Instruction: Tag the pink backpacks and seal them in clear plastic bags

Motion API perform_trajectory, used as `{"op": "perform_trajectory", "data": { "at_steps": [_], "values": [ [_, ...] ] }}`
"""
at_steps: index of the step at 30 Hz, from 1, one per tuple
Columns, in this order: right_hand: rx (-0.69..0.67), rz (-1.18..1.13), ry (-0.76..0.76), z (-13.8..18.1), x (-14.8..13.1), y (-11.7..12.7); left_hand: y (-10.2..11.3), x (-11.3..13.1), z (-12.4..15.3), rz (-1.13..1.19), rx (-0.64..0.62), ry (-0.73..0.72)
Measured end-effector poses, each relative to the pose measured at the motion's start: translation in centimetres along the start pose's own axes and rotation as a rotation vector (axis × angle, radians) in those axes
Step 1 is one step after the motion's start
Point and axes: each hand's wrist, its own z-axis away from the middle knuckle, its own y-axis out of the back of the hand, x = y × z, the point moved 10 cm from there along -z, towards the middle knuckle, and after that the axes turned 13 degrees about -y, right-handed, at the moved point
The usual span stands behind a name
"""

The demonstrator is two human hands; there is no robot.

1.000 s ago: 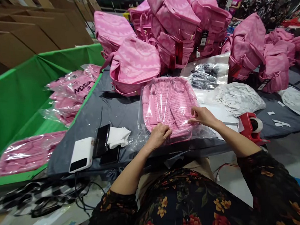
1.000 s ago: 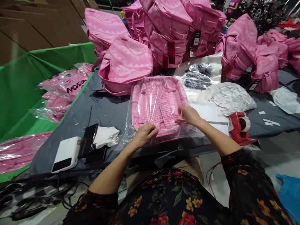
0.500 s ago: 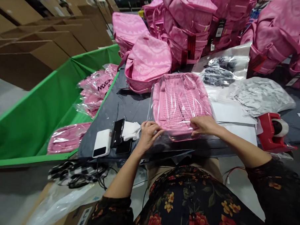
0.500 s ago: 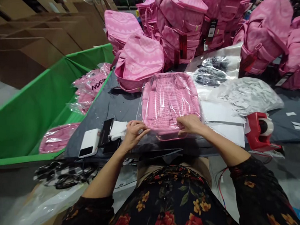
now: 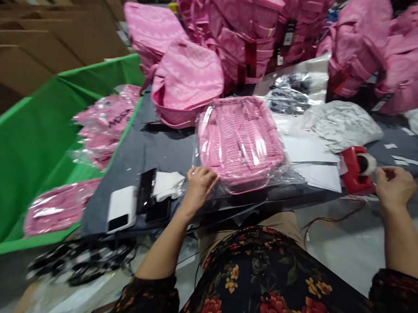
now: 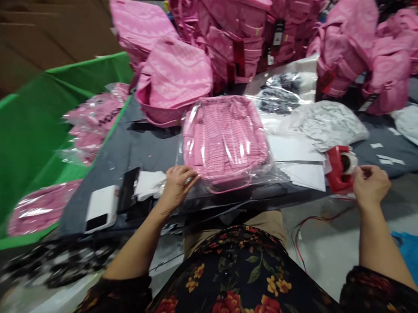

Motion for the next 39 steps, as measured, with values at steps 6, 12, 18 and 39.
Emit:
{"op": "perform_trajectory", "data": {
  "at_steps": [6,12,18,39],
  "values": [
    [-0.137,0.041,-0.336,-1.5,10.5,-1.4,-0.4,-0.9,0.5,-0.013,0.034,-0.101],
    [-0.156,-0.043,-0.466,-2.5,13.2,-2.9,0.0,-0.8,0.5,-0.089,0.024,-0.135],
    [-0.117,-0.093,-0.437,-1.0,12.7,-0.4,0.0,-1.1,0.6,-0.094,0.041,-0.108],
    [-1.505,-0.406,0.823,27.9,-29.3,-13.2,-0.3,-0.3,-0.8,0.058,-0.053,0.071]
  ]
}}
